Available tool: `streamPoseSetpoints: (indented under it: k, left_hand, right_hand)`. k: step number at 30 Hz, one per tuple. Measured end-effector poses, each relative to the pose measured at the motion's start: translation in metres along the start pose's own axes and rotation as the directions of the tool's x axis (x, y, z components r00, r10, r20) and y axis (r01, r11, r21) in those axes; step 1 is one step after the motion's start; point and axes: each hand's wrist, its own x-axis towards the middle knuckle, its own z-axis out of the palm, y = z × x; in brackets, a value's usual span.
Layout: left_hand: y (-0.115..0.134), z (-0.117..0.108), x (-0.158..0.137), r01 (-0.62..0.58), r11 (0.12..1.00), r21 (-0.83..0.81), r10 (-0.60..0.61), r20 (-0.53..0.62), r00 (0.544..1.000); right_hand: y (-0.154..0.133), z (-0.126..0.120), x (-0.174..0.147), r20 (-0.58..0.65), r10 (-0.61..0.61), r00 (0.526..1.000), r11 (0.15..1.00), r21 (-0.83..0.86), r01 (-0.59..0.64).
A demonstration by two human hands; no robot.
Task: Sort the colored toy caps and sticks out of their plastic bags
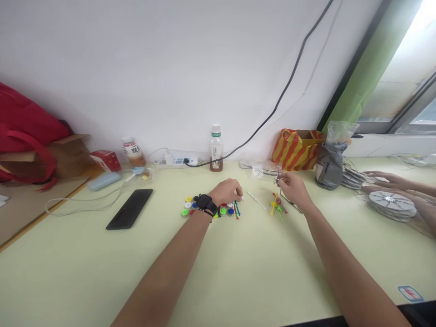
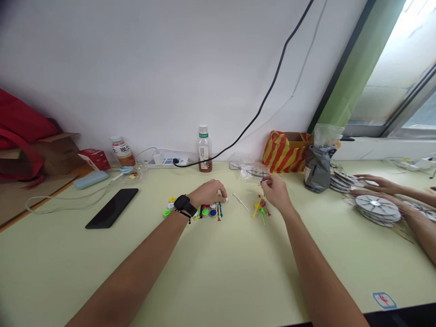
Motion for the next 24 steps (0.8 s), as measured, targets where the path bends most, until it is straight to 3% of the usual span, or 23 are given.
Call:
streamPoseSetpoints:
  k: [4, 7, 10, 15, 19, 22, 24]
  left_hand:
    - [0.002, -0.005, -0.001, -0.024, 1.0, -0.016, 0.023, -0.033, 0.999]
    - [0.012, -0.01, -0.001, -0.108, 0.985, -0.135, 0.093, -0.114, 0.989]
    - [0.025, -0.011, -0.001, -0.19, 0.928, -0.321, 0.141, -0.17, 0.975]
    - [0.039, -0.002, 0.002, -0.28, 0.81, -0.515, 0.239, -0.145, 0.96]
    - [0.037, 0.0, 0.003, -0.276, 0.832, -0.481, 0.235, -0.145, 0.961]
    - [0.035, 0.002, 0.002, -0.261, 0.902, -0.344, 0.214, -0.169, 0.962]
    - [0.035, 0.006, 0.002, -0.256, 0.93, -0.263, 0.218, -0.165, 0.962]
  right_hand:
    - [-0.026, 0.01, -0.017, 0.181, -0.01, 0.984, 0.963, 0.267, -0.04]
    - [-0.041, 0.019, -0.027, 0.287, -0.092, 0.953, 0.913, 0.407, -0.034]
    - [-0.048, 0.029, -0.032, 0.339, -0.149, 0.929, 0.847, 0.528, -0.057]
    - [-0.051, 0.038, -0.036, 0.375, -0.16, 0.913, 0.806, 0.583, -0.098]
    - [-0.045, 0.036, -0.034, 0.407, -0.149, 0.901, 0.887, 0.457, -0.06]
    - [-0.034, 0.035, -0.029, 0.315, -0.157, 0.936, 0.983, 0.136, 0.119]
    - [-0.028, 0.037, -0.026, 0.26, -0.199, 0.945, 0.967, -0.105, 0.232]
